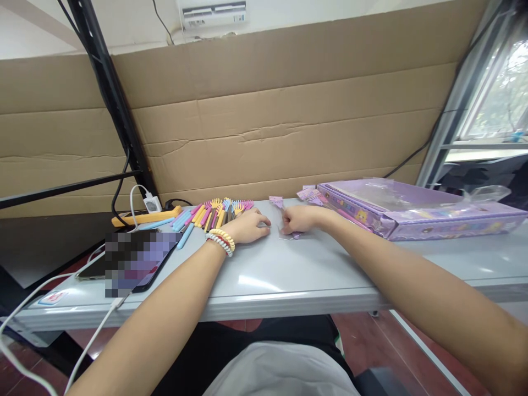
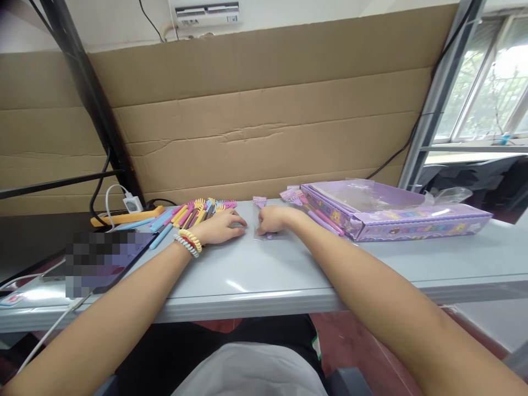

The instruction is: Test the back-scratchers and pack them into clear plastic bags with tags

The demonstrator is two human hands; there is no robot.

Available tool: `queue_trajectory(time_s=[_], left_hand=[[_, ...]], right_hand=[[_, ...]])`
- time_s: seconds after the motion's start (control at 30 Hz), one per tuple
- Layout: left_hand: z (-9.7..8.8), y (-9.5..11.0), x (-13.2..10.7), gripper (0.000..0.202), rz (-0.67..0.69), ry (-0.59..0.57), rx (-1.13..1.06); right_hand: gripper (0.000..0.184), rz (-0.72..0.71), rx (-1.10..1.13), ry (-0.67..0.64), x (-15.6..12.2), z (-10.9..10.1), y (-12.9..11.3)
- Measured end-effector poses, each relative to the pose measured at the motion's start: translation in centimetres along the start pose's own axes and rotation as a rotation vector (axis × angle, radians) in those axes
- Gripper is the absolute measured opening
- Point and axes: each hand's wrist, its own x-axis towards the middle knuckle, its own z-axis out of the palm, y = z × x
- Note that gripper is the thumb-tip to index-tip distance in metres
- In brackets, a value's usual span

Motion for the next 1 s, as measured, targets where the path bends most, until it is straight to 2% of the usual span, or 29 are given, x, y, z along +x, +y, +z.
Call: queue_trajectory(time_s=[0.33,0.47,0.6,0.8,1.0], left_hand=[[-0.4,-0.2,-0.4,0.041,-0.025,-0.012,0.045],[-0.4,-0.3,-0.4,0.042,-0.027,-0.016,0.041],[-0.5,-0.2,-0.5,0.043,-0.045,-0.030,0.033],[-0.6,-0.1,-0.5,0.042,-0.036,-0.029,0.045],[-0.6,-0.3,-0.5,0.041,-0.032,-0.037,0.025]], right_hand=[[0.011,0.141,-0.125,-0.027,-0.2,-0.5,0.9],[0.030,0.210,-0.180,0.016,-0.2,-0.4,0.4],[0.055,0.208,-0.178,-0.041,-0.5,-0.5,-0.2],[0.034,0.203,-0.219,-0.060,-0.2,-0.4,0.2],[0.021,0.276,-0.254,-0.103,0.3,-0.2,0.8]])
